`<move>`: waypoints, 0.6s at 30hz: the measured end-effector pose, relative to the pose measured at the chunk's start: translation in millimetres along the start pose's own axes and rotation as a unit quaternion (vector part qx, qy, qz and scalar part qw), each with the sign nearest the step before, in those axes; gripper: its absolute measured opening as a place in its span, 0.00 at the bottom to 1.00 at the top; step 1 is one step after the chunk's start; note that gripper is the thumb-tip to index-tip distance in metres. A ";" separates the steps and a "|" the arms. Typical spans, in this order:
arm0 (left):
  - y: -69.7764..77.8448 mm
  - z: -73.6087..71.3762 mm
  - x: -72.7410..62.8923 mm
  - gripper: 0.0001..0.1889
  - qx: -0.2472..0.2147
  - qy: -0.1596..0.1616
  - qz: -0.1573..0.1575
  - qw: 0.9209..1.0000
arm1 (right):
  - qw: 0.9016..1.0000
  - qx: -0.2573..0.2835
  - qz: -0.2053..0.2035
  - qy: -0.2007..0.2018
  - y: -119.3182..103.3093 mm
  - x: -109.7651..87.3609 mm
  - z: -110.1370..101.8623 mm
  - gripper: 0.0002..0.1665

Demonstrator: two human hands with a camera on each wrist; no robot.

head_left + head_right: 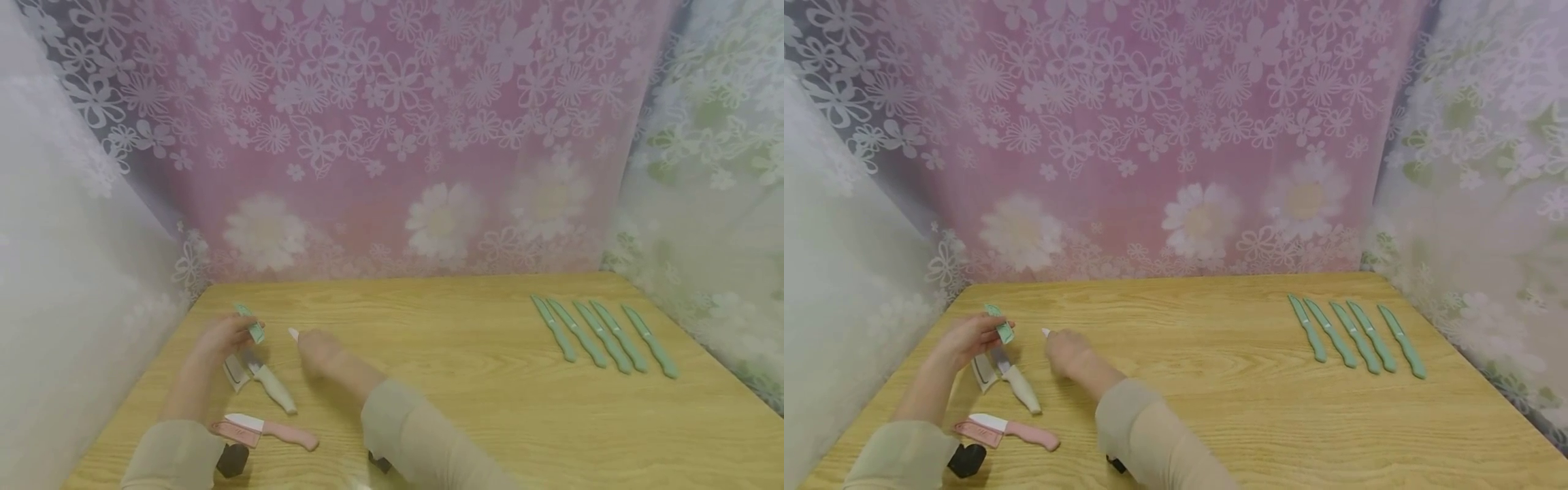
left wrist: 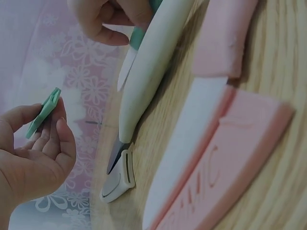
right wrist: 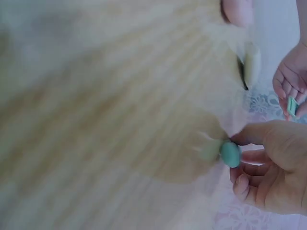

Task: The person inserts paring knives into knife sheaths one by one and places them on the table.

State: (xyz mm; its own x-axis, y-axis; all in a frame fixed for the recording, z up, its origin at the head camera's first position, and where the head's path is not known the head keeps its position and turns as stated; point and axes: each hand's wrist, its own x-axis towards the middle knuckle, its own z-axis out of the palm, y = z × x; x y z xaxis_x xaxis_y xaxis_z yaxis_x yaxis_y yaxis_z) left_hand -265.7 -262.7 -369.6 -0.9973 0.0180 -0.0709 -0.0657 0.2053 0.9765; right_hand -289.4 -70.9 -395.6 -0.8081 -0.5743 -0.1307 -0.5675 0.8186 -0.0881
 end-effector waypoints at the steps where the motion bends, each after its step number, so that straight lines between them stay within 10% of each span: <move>1: 0.8 0.7 0.1 0.20 0.007 -0.001 0.004 1.000 | 1.000 -0.006 0.004 -0.007 2.4 0.0 -1.0 0.17; 6: 4.1 5.0 1.2 0.24 0.018 -0.008 0.010 1.000 | 0.999 0.016 0.019 -0.030 17.1 -3.6 -2.7 0.04; 18: 17.5 33.4 13.6 0.28 -0.012 -0.005 0.004 1.000 | 0.995 0.094 0.007 0.039 61.9 -21.7 -7.7 0.13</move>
State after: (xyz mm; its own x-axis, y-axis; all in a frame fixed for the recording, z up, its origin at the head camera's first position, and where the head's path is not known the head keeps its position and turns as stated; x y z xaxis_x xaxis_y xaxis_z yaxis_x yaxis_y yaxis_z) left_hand -279.3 -226.1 -360.3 -0.9975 0.0298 -0.0645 -0.0580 0.1814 0.9817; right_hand -308.1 -7.7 -390.6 -0.8301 -0.5547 -0.0567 -0.5221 0.8090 -0.2701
